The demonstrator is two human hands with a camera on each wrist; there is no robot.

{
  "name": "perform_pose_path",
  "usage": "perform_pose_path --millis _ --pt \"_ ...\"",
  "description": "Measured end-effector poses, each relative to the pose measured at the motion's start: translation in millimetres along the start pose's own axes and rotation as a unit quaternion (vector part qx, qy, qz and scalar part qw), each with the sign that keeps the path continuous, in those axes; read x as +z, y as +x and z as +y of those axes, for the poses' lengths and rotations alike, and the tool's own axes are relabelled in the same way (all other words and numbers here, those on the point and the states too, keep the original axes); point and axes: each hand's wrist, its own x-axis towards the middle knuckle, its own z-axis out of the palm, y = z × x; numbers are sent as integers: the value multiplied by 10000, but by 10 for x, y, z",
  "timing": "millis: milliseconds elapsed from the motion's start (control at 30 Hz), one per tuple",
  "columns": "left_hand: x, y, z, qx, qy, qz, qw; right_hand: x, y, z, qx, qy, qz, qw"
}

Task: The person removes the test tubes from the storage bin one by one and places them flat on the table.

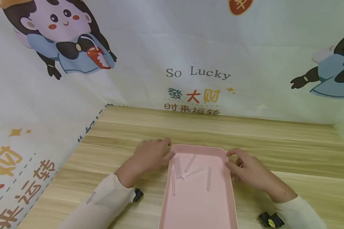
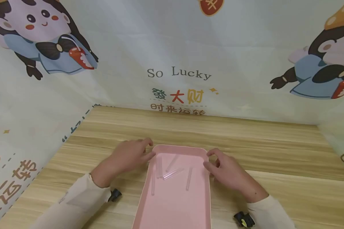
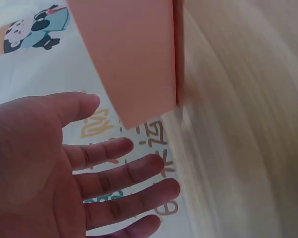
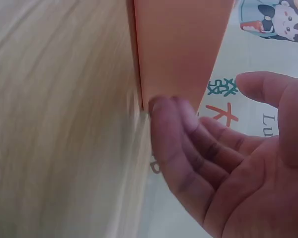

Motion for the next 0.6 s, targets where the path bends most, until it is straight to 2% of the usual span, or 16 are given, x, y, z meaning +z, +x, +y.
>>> perform_pose_path --millis 133,267,600 --pt "72 -7 22 -19 -91 -56 9999 67 -14 15 233 656 -371 9969" --pt "120 -24 21 -17 -177 78 9998 123 -5 51 298 1014 -710 9919" --pt "136 8 67 272 -174 287 9991 134 30 132 351 1372 -853 9862"
